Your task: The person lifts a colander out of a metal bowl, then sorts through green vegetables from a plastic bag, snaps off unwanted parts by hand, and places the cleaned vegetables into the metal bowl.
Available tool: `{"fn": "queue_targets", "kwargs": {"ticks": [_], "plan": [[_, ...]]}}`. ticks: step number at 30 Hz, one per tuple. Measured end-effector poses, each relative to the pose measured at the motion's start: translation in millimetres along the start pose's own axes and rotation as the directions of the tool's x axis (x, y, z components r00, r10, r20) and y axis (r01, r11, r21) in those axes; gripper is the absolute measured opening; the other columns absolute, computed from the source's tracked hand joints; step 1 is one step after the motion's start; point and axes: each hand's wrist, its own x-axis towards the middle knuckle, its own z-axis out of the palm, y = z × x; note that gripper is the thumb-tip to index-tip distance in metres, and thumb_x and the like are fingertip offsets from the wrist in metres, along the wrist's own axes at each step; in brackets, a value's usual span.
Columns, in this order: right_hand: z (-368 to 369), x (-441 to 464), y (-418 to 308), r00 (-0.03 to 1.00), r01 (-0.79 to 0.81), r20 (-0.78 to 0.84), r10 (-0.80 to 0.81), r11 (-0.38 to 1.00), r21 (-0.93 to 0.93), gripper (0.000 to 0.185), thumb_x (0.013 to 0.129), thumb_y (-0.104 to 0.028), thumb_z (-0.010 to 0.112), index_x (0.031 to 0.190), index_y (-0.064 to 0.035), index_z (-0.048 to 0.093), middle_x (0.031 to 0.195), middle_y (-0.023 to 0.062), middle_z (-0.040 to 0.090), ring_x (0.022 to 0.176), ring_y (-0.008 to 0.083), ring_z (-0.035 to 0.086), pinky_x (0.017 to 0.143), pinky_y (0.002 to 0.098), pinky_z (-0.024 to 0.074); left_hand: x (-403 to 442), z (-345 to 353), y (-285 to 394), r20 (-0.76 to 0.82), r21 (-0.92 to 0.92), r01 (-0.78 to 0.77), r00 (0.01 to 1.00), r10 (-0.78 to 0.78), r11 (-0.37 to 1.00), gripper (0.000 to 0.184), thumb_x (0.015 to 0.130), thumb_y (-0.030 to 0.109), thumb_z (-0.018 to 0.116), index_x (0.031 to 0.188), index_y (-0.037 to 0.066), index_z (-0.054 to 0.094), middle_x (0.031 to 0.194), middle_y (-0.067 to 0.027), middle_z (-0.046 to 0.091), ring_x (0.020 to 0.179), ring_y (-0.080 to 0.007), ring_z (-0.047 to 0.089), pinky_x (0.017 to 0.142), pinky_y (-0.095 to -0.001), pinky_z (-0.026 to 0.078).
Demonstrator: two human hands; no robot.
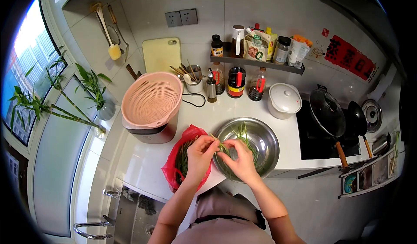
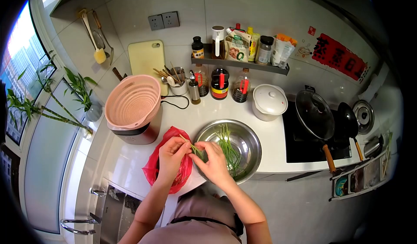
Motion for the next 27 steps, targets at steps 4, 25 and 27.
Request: {"fn": "queue_targets", "kwargs": {"ticks": [4,25,27], "plan": [[5.1,-1.3,1.4,0.999,0.005,-0.052,-0.008,0.998,-0.068,0.024,0.076,-0.005,0.075,0.095,-0.0020,0.061,0.082,0.0106,0.064,0.077,0.0223,0.063,0.071,0.0325,0.0498,-1.3,1.8,1.2,-0.026,0.031,-0.003,1.000,0.004,1.000,0.009,0.092,0.005,0.060,0.095,-0.003,0.062,0.082,-0.0024,0.064,0.076,-0.0077,0.061,0.070,-0.0210,0.049],[-9.0,-2.7,12.1,0.972,-0.234,0.059,0.227,0.953,0.193,0.009,0.087,-0.006,0.064,0.093,-0.0001,0.063,0.081,0.0068,0.068,0.075,0.0145,0.064,0.071,0.0273,0.0491,-1.8,-71.3,-27.8,-0.159,0.564,-0.115,0.957,0.244,0.818,0.006,0.079,0.004,0.069,0.076,0.001,0.064,0.073,-0.0086,0.063,0.065,-0.0175,0.057,0.063,-0.0306,0.045],[-11.1,-1.2,12.1,0.952,-0.305,0.096,0.290,0.917,0.256,0.009,0.090,-0.006,0.062,0.095,0.0007,0.063,0.081,0.0057,0.068,0.075,0.0106,0.063,0.070,0.0248,0.0494,-8.7,-86.9,-51.0,-0.028,0.732,-0.143,0.971,0.239,0.666,0.010,0.076,0.006,0.071,0.073,0.002,0.063,0.073,-0.0094,0.063,0.064,-0.0217,0.057,0.062,-0.0344,0.045]]}}
